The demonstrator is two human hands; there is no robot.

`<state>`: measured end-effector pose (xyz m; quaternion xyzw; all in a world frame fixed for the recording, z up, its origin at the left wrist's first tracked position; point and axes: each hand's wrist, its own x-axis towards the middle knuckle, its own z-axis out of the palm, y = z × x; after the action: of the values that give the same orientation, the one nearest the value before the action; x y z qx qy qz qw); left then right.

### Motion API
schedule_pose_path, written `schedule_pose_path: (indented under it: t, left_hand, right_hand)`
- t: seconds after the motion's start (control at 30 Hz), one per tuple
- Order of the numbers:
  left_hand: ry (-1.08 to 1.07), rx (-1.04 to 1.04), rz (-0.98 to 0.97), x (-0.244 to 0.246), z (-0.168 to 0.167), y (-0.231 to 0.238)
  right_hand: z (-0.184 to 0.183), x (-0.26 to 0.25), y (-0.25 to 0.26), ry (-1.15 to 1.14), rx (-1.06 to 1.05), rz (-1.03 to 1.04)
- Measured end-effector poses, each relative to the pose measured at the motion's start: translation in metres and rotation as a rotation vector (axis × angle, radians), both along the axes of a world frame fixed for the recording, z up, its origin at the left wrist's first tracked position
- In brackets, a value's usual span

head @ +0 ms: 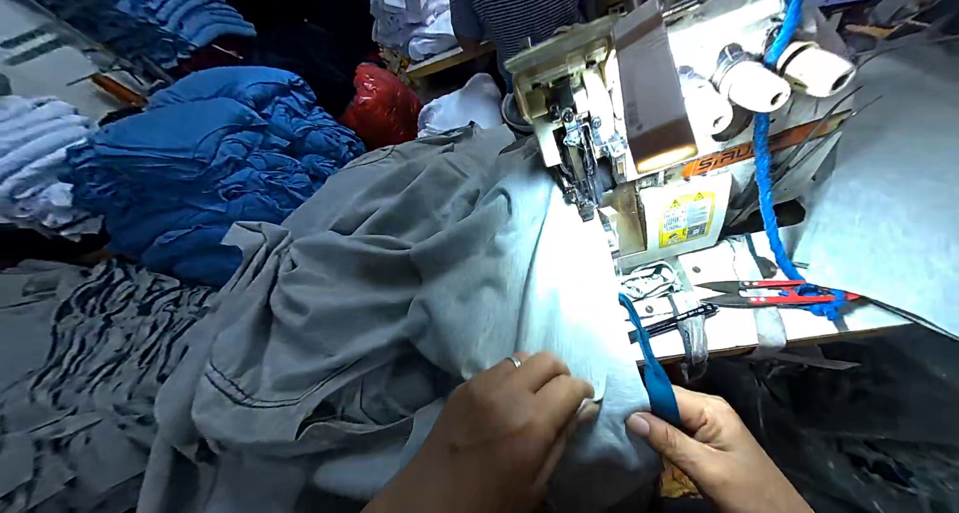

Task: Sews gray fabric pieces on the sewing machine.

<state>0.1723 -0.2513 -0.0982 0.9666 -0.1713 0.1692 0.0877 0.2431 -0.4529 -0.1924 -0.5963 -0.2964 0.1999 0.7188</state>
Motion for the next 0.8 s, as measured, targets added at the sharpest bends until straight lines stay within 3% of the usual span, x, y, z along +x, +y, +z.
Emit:
schedule_pose_path:
  t: [0.43, 0.67, 0.8]
  left_hand:
    - [-0.028, -0.073, 0.145, 0.067, 0.014, -0.004]
    - [0.061, -0.305, 0.222, 0.080, 0.014, -0.001]
    - [-0.024, -0.204, 0.194, 0.067, 0.012, 0.004]
  right_hand:
    - [0.012, 0.023, 0.013, 0.047, -0.026, -0.079]
    - [0.016, 0.031, 0.011, 0.209, 0.023, -0.144]
    - [0.015, 0.027, 0.012, 0.253, 0.066, -0.063]
